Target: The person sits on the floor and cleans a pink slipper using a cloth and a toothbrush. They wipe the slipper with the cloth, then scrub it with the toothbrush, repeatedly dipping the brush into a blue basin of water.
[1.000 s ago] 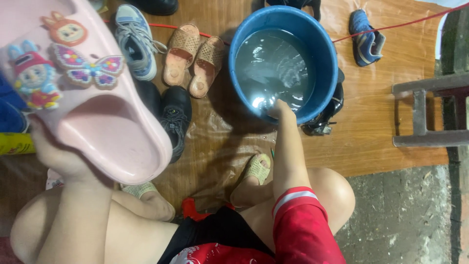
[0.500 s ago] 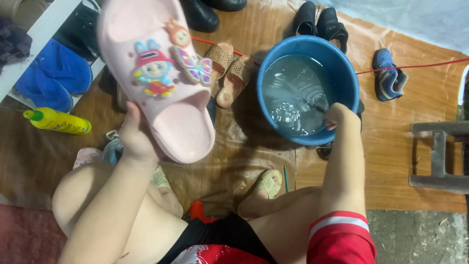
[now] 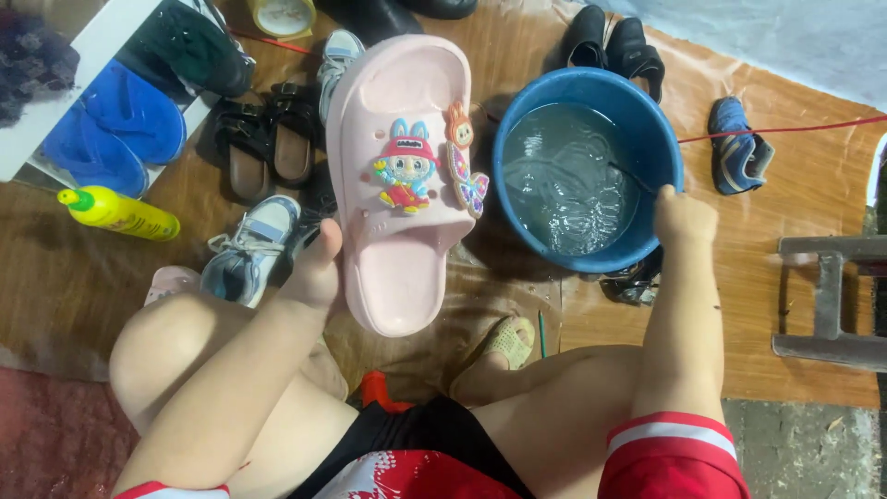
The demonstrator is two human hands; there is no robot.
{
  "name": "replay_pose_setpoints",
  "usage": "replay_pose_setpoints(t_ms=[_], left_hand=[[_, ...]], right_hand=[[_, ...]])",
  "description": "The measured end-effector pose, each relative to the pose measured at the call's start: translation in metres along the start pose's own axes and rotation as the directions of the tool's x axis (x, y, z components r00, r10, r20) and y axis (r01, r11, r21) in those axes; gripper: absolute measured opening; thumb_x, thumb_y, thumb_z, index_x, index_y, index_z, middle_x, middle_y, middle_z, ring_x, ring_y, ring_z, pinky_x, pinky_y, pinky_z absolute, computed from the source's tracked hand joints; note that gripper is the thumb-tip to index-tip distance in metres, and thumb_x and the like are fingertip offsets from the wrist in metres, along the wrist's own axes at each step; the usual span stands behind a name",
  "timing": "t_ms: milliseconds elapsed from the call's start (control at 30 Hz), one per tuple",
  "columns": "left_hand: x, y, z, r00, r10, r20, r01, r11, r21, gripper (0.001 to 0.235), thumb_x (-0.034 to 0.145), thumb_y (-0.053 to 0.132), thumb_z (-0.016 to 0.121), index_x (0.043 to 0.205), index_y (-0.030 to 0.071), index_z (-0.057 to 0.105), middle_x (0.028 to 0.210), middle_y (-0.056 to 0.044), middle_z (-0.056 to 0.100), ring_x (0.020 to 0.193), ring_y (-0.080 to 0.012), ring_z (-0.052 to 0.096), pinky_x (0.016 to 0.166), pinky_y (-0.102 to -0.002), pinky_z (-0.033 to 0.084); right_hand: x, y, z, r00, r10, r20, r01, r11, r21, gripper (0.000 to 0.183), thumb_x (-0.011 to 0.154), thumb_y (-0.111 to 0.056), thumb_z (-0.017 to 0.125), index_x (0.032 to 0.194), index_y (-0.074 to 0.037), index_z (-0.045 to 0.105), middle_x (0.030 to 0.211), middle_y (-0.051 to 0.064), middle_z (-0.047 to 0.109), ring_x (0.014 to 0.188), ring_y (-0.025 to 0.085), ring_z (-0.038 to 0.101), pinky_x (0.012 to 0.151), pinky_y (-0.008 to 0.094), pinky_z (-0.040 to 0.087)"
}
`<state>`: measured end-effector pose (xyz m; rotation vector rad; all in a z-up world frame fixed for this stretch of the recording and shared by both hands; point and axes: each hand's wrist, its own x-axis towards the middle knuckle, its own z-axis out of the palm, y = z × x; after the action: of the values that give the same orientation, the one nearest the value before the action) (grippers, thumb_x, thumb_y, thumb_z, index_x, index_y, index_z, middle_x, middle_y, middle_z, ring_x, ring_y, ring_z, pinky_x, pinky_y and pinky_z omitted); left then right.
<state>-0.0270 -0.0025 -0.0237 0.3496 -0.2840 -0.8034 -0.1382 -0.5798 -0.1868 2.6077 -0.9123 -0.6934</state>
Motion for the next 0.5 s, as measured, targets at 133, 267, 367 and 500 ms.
replay_pose_setpoints(t_ms=[133,267,367,500], left_hand=[[-0.002,0.002,-0.021,0.997,-0.053,0.058,0.043,0.985,0.167,0.093,0.091,0.067,0.068,0.157,0.010,0.037,0.151,-0.011,0.051,0.139,-0.0315,0.051,0.116,-0.051,0.046],[-0.003,0.000,-0.015,0.997,-0.014,0.072,-0.007,0.962,0.275,0.085,0.098,0.064,0.057,0.158,0.007,0.035,0.158,-0.011,0.045,0.147,-0.0306,0.044,0.125,-0.050,0.037],[0.005,0.005,0.027,0.998,0.059,0.003,-0.059,0.995,0.078,0.053,0.103,0.047,0.056,0.137,0.007,0.055,0.123,-0.013,0.069,0.115,-0.0174,0.065,0.115,-0.039,0.046],[0.009,0.008,0.035,0.997,0.071,0.030,-0.075,0.981,0.178,0.049,0.102,0.041,0.062,0.139,0.010,0.053,0.121,-0.008,0.068,0.113,-0.0141,0.063,0.114,-0.040,0.047]], right_hand=[[-0.031,0.014,-0.034,0.991,0.128,0.039,-0.125,0.989,-0.077,0.042,0.100,-0.009,0.039,0.130,-0.008,0.069,0.119,0.016,0.078,0.106,0.039,0.076,0.078,0.048,0.061],[-0.064,-0.008,-0.056,0.984,0.099,0.146,-0.100,0.995,-0.003,0.044,0.098,-0.007,0.037,0.133,-0.008,0.066,0.127,0.022,0.074,0.114,0.042,0.071,0.088,0.053,0.057],[-0.053,-0.004,-0.034,0.999,0.049,0.021,-0.050,0.998,0.045,0.041,0.106,-0.019,0.041,0.136,-0.006,0.066,0.118,0.026,0.079,0.111,0.043,0.074,0.089,0.056,0.058],[-0.047,-0.001,-0.030,0.981,0.178,-0.081,-0.134,0.913,0.385,0.043,0.112,-0.041,0.050,0.130,-0.009,0.072,0.110,0.026,0.076,0.108,0.046,0.071,0.087,0.060,0.055]])
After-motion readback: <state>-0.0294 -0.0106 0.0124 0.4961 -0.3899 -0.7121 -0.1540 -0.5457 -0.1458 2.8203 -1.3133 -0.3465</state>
